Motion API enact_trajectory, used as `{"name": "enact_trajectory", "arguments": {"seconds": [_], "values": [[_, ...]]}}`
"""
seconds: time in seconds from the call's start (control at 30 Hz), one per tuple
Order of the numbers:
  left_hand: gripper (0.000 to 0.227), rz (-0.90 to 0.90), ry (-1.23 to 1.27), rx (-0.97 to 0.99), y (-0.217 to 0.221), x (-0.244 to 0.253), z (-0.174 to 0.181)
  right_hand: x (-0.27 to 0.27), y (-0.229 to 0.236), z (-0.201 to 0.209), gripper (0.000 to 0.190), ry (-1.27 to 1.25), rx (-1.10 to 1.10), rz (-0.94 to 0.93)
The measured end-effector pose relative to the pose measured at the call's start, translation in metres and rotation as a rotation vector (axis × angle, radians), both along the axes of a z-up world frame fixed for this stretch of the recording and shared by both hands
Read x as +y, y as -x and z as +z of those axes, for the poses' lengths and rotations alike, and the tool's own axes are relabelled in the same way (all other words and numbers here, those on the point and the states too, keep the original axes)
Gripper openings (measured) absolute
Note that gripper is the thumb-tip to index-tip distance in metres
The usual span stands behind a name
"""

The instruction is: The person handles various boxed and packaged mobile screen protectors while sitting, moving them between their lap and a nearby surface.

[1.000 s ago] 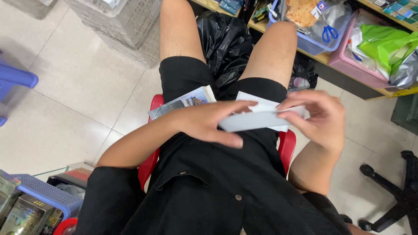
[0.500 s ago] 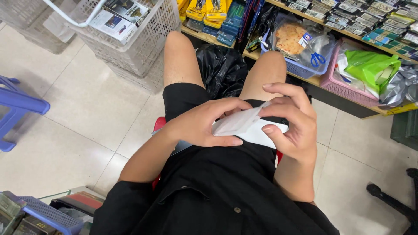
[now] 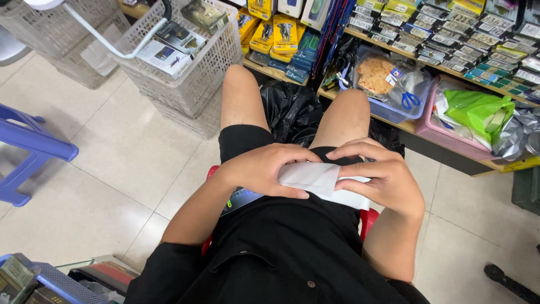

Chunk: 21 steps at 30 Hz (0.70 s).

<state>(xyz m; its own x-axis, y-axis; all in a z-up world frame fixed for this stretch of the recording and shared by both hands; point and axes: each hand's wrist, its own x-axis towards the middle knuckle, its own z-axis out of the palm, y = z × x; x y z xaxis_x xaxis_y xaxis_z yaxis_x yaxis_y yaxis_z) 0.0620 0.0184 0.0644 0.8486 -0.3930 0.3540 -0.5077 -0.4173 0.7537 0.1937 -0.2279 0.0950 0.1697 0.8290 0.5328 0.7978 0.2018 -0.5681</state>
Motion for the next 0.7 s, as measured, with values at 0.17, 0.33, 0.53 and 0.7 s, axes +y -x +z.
{"name": "enact_trajectory", "arguments": {"seconds": [0.17,0.33,0.53,0.7], "values": [[0.066,0.054,-0.054,0.055,0.005,-0.004,0.003,0.007,0.006,0.0,0.019,-0.019,-0.048,-0.098],[0.065,-0.003,-0.061,0.111,0.0,0.008,0.0,-0.007,0.005,-0.005,0.015,-0.182,-0.113,-0.174],[0.06,0.158,0.173,0.134,-0.038,0.029,-0.066,-0.037,-0.015,-0.037,0.02,-0.806,0.24,-0.224],[0.07,-0.07,0.568,0.297,-0.035,-0.015,-0.064,-0.025,-0.004,-0.032,0.013,-0.452,0.344,-0.169]]}}
